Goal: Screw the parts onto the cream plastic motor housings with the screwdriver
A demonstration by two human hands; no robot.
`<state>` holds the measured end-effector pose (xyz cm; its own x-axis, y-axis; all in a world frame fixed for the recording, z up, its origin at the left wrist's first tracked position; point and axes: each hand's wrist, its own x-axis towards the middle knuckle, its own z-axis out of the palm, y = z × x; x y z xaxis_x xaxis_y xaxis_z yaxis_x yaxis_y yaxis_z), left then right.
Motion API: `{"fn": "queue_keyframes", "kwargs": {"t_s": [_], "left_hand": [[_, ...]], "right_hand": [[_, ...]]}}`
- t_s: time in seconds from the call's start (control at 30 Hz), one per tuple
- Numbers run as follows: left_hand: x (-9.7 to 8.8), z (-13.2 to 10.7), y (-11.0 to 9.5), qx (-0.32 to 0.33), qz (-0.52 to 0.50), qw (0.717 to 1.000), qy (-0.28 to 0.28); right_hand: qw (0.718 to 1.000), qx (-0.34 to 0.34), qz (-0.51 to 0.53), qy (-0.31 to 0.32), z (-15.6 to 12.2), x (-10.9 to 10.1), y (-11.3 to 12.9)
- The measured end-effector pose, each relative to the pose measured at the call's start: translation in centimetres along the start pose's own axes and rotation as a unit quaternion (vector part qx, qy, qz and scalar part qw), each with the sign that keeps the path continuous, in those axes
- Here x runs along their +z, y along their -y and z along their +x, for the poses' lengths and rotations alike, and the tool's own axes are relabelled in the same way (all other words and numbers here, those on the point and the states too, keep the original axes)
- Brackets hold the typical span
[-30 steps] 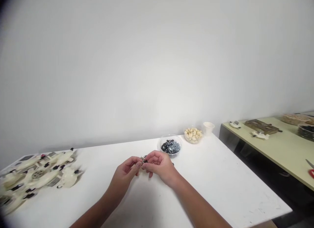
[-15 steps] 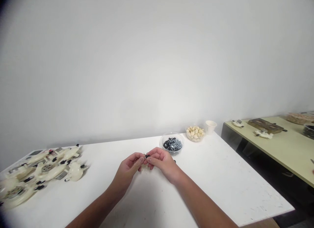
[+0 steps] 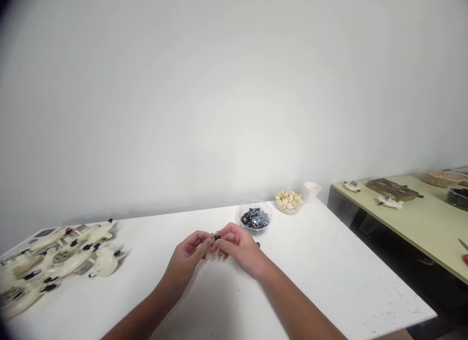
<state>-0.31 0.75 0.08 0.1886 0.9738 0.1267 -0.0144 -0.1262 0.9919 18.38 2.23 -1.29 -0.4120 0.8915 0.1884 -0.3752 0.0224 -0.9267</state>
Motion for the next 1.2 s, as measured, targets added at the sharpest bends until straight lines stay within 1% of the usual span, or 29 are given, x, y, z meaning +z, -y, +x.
{"fn": "queue_keyframes", "kwargs": {"t_s": [0.13, 0.33, 0.53, 0.77, 1.0, 1.2], "left_hand": [[0.1, 0.0, -0.2, 0.007, -0.003, 1.0, 0.003], [0.0, -0.2, -0.5, -0.007, 0.038, 0.999, 0.001], [0.1, -0.4, -0.1, 0.005, 0.045, 0.999, 0.004], [0.5, -1.0, -0.6, 0.021, 0.078, 0.997, -0.002], [0.5, -1.3, -1.0, 0.028, 0.121, 0.992, -0.028], [0.3, -1.1, -0.5, 0.025, 0.141, 0.988, -0.055]], "right_hand": [[1.0, -0.002, -0.005, -0.004, 0.1, 0.2, 0.2], [1.0, 0.004, -0.017, 0.0, 0.3, 0.1, 0.2], [0.999, -0.003, -0.034, -0.009, 0.1, 0.3, 0.0], [0.998, -0.011, -0.062, -0.023, -0.4, 0.6, 0.3], [0.994, -0.011, -0.102, -0.029, -0.5, 0.5, 0.3], [0.989, -0.023, -0.137, -0.053, -0.3, 0.3, -0.1]]}}
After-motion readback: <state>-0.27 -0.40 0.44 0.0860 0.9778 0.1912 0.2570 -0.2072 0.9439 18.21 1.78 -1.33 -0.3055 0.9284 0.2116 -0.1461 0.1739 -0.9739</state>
